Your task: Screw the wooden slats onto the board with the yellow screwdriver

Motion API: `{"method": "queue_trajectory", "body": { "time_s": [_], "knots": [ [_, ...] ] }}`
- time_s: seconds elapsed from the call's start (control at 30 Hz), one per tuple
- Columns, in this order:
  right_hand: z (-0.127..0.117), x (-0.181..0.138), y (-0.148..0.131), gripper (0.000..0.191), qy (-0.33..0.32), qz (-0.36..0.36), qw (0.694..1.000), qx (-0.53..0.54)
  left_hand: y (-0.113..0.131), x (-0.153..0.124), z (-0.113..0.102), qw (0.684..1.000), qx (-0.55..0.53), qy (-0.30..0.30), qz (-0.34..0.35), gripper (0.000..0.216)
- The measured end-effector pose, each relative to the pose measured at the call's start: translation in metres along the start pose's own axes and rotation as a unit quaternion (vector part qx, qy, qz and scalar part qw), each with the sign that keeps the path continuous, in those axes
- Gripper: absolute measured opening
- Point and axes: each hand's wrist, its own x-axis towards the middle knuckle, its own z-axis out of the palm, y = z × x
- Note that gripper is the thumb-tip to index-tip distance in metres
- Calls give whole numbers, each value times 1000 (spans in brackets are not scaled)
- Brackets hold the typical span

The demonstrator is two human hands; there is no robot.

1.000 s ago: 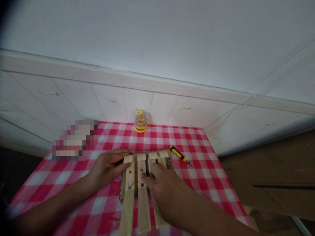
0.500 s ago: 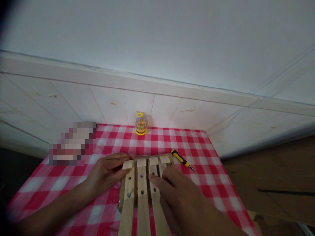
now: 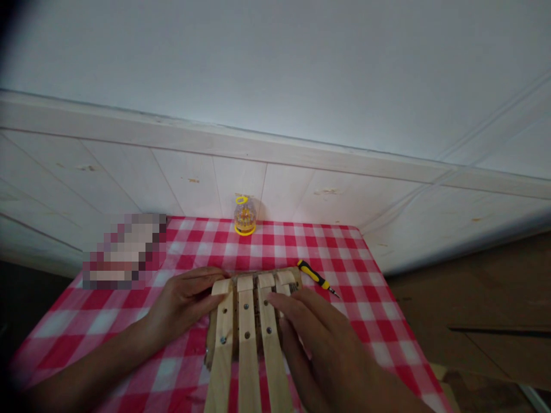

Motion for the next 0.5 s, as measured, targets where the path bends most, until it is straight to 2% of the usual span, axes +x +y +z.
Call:
{"method": "queue_trajectory", "body": {
  "time_s": [0.07, 0.13, 0.3, 0.5],
  "knots": [
    [9, 7, -2, 28, 23, -13, 999, 21, 0, 0, 0, 1000, -1, 0, -1, 15],
    [19, 13, -4, 21, 30, -26, 998, 44, 1, 1, 0, 1000, -5, -3, 0, 16],
    [39, 22, -7, 22, 14, -41, 995, 85, 0, 2, 1, 1000, -8, 7, 8, 15],
    [49, 30, -7, 22, 6, -38, 995, 95, -1, 1, 2, 1000, -11, 10, 10, 14]
  ]
}}
